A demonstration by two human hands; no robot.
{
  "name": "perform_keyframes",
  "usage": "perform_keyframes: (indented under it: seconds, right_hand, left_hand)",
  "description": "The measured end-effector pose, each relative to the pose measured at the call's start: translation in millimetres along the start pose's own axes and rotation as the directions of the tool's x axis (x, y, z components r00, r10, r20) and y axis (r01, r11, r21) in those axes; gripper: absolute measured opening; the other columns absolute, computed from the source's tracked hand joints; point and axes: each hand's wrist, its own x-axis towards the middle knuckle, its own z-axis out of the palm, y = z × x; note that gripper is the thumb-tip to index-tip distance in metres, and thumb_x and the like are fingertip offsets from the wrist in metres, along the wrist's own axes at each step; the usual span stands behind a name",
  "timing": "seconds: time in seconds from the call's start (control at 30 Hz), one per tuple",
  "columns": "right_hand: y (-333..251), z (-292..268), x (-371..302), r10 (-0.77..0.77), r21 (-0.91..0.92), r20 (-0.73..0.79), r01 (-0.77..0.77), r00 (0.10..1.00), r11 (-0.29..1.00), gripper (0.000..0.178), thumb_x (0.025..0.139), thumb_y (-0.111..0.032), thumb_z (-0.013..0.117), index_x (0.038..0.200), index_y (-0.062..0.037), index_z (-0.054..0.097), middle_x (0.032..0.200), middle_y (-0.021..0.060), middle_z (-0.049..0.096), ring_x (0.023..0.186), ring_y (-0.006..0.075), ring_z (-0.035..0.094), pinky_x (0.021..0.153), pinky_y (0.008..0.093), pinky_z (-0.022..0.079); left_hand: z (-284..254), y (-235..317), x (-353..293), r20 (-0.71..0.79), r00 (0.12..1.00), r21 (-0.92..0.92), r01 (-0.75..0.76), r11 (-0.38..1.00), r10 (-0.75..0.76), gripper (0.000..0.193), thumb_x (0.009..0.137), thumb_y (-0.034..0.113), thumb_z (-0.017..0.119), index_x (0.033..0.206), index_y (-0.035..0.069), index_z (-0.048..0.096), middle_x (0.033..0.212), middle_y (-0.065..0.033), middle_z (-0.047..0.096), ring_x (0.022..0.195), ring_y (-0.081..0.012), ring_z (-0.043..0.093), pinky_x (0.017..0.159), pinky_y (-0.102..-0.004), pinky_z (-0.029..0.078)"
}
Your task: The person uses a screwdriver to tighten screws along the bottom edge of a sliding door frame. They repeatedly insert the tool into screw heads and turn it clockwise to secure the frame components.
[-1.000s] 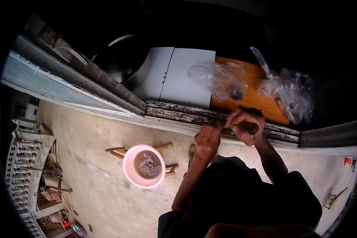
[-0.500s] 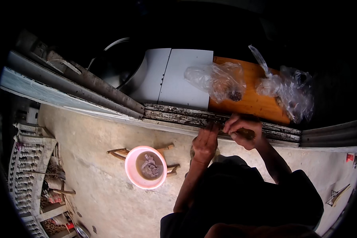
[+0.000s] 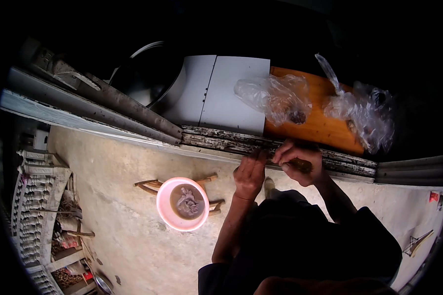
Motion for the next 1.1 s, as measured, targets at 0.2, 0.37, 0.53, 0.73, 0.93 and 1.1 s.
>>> perform_keyframes:
  seconds: [0.2,0.37,0.53,0.73,0.93,1.1]
  right_hand:
    - [-3.2,-5.3,-5.0,-0.023,-0.042,-0.019,0.022,1.0,0.999,0.011,0.08,0.009,0.067,0.088,0.002,0.066,0.096,0.0163,0.072,0.086,0.0228,0.07,0.078,0.0336,0.056]
    - [-1.1,7.8,6.1,-0.03,-0.042,0.003,0.03,1.0,0.999,0.01,0.08,0.007,0.066,0.089,0.0028,0.065,0.094,0.0172,0.071,0.085,0.0249,0.069,0.078,0.038,0.055]
    - [-23.2,-38.4,-21.2,-0.061,-0.045,-0.124,0.056,0.99,0.997,0.009,0.079,0.007,0.065,0.087,0.0046,0.066,0.094,0.0193,0.071,0.088,0.0263,0.07,0.081,0.0365,0.056]
    - [-32.1,-66.7,-21.9,-0.014,-0.121,-0.136,-0.003,0.991,0.993,0.011,0.079,0.005,0.062,0.089,0.0039,0.067,0.088,0.0164,0.071,0.083,0.0229,0.069,0.076,0.0334,0.055]
    - [-9.6,-59.2,-3.8,0.064,-0.021,-0.118,-0.067,0.991,0.998,0.006,0.083,-0.001,0.065,0.087,0.003,0.063,0.088,0.0185,0.07,0.081,0.0237,0.067,0.073,0.0348,0.053]
    - [-10.9,-33.9,8.9,0.087,-0.005,-0.063,-0.088,0.994,0.996,0.007,0.084,0.003,0.066,0.09,0.0028,0.064,0.093,0.0181,0.07,0.086,0.0237,0.068,0.077,0.0352,0.054]
  left_hand:
    - [3.7,13.7,0.2,0.002,0.999,0.004,0.049,0.999,-0.049,0.034,0.079,-0.006,0.07,0.11,0.006,0.072,0.107,-0.0087,0.071,0.084,-0.0239,0.07,0.067,-0.0343,0.059]
    - [-8.3,-8.9,3.7,0.038,0.999,0.022,-0.02,1.0,0.019,0.035,0.078,-0.004,0.07,0.112,0.005,0.072,0.109,-0.0099,0.07,0.085,-0.0229,0.07,0.064,-0.0328,0.059]
    - [15.6,39.3,33.6,0.026,0.994,-0.078,-0.103,0.992,0.105,0.036,0.078,0.0,0.067,0.113,0.004,0.07,0.11,-0.0094,0.068,0.086,-0.0215,0.069,0.064,-0.0302,0.058]
    - [37.3,56.1,39.4,0.089,0.994,-0.243,-0.037,0.969,0.061,0.026,0.082,-0.005,0.072,0.106,0.003,0.073,0.102,-0.0111,0.07,0.082,-0.0258,0.071,0.068,-0.0337,0.059]
    - [39.4,44.1,37.8,0.04,0.999,-0.142,0.01,0.99,-0.005,0.034,0.078,-0.004,0.069,0.111,0.003,0.07,0.105,-0.0099,0.069,0.083,-0.024,0.069,0.066,-0.0341,0.059]
    - [24.4,19.9,37.3,0.02,1.0,-0.11,0.007,0.994,-0.005,0.03,0.08,-0.007,0.069,0.109,0.003,0.071,0.106,-0.0105,0.071,0.086,-0.0244,0.071,0.069,-0.0323,0.059]
